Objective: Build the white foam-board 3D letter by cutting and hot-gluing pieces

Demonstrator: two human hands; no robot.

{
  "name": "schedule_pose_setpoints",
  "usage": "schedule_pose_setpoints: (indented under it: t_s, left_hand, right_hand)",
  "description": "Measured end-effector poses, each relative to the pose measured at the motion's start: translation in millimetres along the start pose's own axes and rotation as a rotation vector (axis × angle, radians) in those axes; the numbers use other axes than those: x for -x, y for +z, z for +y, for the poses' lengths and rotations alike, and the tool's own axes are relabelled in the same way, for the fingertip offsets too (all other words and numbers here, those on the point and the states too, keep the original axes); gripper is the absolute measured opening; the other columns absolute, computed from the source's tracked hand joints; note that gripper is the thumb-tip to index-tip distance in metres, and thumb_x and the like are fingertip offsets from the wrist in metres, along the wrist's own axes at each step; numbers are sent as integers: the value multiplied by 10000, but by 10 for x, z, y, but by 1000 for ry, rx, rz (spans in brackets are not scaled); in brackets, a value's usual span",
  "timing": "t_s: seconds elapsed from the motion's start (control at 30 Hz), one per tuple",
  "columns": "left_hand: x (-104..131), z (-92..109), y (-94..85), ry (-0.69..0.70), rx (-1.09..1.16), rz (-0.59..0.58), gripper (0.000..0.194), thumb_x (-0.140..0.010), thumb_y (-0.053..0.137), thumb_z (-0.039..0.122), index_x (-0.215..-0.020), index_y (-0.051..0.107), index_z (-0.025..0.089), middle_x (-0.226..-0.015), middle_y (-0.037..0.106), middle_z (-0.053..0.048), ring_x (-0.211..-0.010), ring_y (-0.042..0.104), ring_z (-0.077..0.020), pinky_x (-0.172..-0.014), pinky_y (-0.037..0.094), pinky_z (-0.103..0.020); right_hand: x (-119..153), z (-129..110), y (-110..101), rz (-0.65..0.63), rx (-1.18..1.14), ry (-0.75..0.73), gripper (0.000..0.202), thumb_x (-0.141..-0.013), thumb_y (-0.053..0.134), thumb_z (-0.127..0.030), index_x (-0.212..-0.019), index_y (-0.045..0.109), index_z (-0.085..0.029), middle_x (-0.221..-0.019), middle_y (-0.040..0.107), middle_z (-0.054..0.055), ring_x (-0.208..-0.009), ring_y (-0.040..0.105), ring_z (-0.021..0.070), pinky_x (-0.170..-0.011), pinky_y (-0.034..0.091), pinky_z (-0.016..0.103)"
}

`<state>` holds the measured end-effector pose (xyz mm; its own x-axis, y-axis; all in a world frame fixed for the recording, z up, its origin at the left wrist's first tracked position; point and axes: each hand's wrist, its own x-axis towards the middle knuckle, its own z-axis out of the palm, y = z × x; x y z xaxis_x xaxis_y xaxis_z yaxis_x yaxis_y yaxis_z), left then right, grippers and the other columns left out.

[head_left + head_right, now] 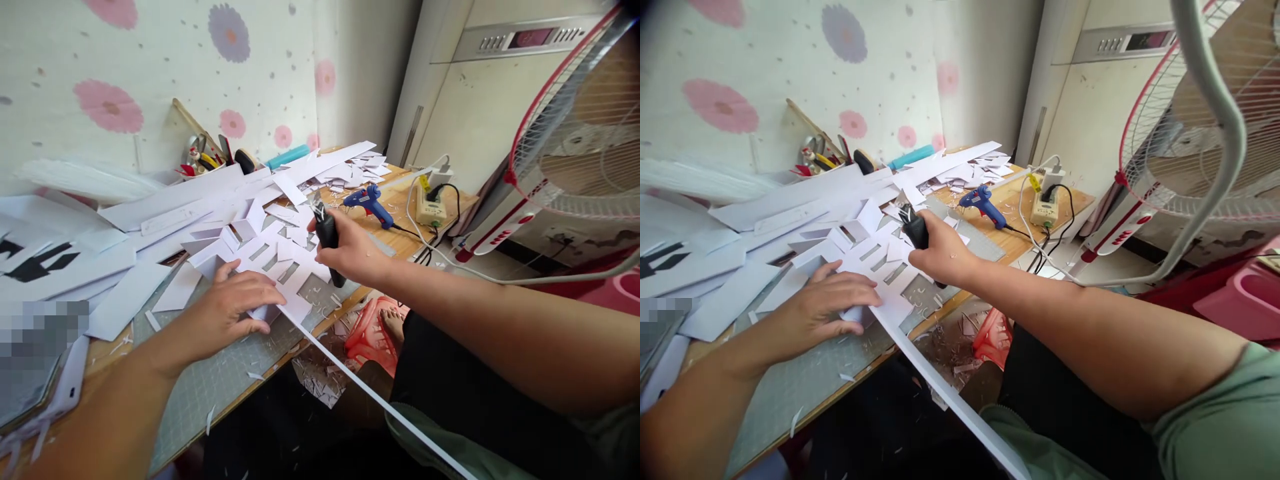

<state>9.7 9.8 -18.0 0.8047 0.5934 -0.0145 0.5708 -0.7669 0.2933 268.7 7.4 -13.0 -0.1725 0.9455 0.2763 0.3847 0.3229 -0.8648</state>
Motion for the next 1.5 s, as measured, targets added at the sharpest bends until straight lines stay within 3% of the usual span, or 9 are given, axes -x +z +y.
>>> schedule_pose_setpoints:
  t_s: [0.2, 0.33, 0.5, 0.63, 0.73, 0.83, 0.97, 1.13, 1.5]
  left_hand:
    - [-4, 10, -10, -6, -25, -9, 324, -813, 586, 557, -1057, 661, 357, -1072, 717, -10, -1104, 587, -251, -1120, 51, -540]
    - [-13, 27, -21, -19, -41, -9, 332, -815, 579, 561, -1055, 671, 352, -1070, 718, -14, -1102, 592, -250, -1123, 74, -533]
    - [-21, 34, -25, -29, -24, -17, 350, -805, 576, 586, -1047, 672, 353, -1084, 715, -22, -1108, 590, -262, -1117, 71, -552]
    - [-19, 21, -20, -29, -16, -13, 359, -801, 577, 592, -1054, 670, 354, -1094, 712, -25, -1114, 587, -274, -1107, 85, -575]
    - [-18, 8, -19, -34, -27, -13, 381, -792, 582, 601, -1068, 667, 352, -1100, 709, -25, -1121, 585, -281, -1107, 88, -581]
    - [-19, 9, -22, -26, -23, -15, 378, -791, 586, 597, -1064, 666, 348, -1107, 709, -32, -1125, 582, -271, -1112, 84, -571]
    - [-21, 33, -32, -41, -18, -14, 366, -792, 591, 590, -1053, 665, 344, -1104, 709, -32, -1133, 576, -266, -1107, 93, -570]
    - [-26, 51, -33, -56, -5, -21, 352, -790, 605, 572, -1044, 671, 337, -1106, 701, -30, -1139, 569, -278, -1098, 91, -592]
    - [-11, -6, 7, -8, 42, 51, 323, -780, 632, 551, -1027, 674, 346, -1071, 707, -31, -1081, 599, -286, -1086, 79, -613]
  right_hand:
    - [12, 349, 121, -72, 93, -177, 505, -702, 568, -160, -1201, 518, -102, -1132, 598, 118, -1041, 551, 241, -934, 435, 391]
    - [70, 331, 43, -147, -65, -121, 682, -791, 549, -187, -1435, 330, -236, -1224, 573, 69, -985, 605, 191, -869, 505, 353]
    - [128, 90, -180, -280, -563, 164, 347, -858, 491, -237, -1186, 587, -182, -1007, 637, 48, -653, 656, 125, -625, 569, 289]
    - [163, -55, -350, -285, -812, 310, 313, -912, 423, -344, -1054, 590, -121, -789, 692, 87, -684, 700, 211, -593, 561, 320]
    - [171, -87, -408, -283, -880, 312, 194, -851, 484, -241, -972, 576, -121, -797, 710, 94, -764, 713, 217, -613, 550, 282]
    - [170, -69, -400, -231, -819, 249, 263, -732, 621, -146, -984, 546, -146, -721, 687, 27, -670, 700, 176, -568, 536, 241]
    - [184, -38, -325, -227, -612, 157, 272, -738, 710, -307, -886, 543, -152, -565, 572, -47, -373, 513, 83, -370, 434, 205]
    - [224, -99, -206, -146, -363, 195, 329, -771, 680, -422, -670, 501, -165, -513, 516, -33, -366, 464, 67, -310, 364, 183]
    - [157, -83, -170, -503, -328, 220, 278, -699, 774, -331, -803, 601, -139, -685, 644, -1, -519, 606, 94, -465, 512, 184]
